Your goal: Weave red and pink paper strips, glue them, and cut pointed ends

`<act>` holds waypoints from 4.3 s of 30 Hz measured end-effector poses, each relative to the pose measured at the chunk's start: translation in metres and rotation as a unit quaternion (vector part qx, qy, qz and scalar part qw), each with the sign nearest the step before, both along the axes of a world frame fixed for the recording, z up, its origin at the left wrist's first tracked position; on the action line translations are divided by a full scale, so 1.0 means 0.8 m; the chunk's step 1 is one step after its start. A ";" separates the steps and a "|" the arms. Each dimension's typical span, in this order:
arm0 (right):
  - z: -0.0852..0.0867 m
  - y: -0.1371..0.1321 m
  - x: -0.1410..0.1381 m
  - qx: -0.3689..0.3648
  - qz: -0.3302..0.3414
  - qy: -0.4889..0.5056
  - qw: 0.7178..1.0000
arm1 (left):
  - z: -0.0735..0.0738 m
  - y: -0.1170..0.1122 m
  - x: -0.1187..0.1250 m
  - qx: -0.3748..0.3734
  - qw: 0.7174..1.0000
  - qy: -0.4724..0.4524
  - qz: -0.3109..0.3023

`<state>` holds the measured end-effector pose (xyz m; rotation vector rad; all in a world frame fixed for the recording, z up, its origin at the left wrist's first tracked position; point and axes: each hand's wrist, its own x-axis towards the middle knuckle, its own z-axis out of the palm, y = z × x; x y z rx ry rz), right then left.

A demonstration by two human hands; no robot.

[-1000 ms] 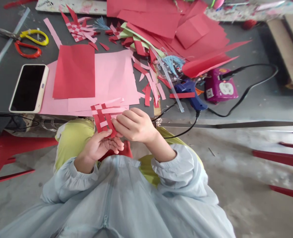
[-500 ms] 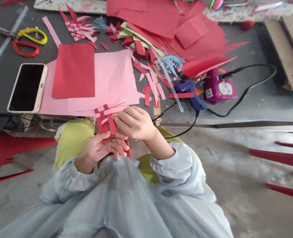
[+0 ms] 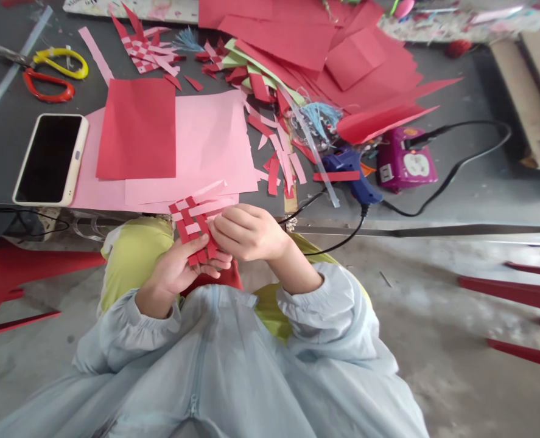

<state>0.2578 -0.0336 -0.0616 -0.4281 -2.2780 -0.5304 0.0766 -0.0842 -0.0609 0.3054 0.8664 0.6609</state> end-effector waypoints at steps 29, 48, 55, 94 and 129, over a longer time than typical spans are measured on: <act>0.003 -0.002 0.006 -0.006 -0.009 0.050 0.999 | -0.002 -0.006 -0.029 0.361 0.826 0.430 0.053; 0.003 -0.010 -0.009 -0.020 0.032 0.069 0.997 | -0.014 -0.006 -0.047 0.618 0.549 0.562 0.034; 0.012 -0.018 -0.013 -0.063 0.017 0.083 0.994 | 0.003 0.000 -0.035 0.317 0.915 0.223 0.108; 0.009 0.017 -0.034 -0.043 0.023 0.012 0.999 | 0.009 0.005 -0.044 0.069 0.998 0.005 -0.001; 0.029 0.005 -0.025 -0.141 0.008 0.175 0.974 | -0.003 0.005 -0.035 0.170 0.951 0.182 0.184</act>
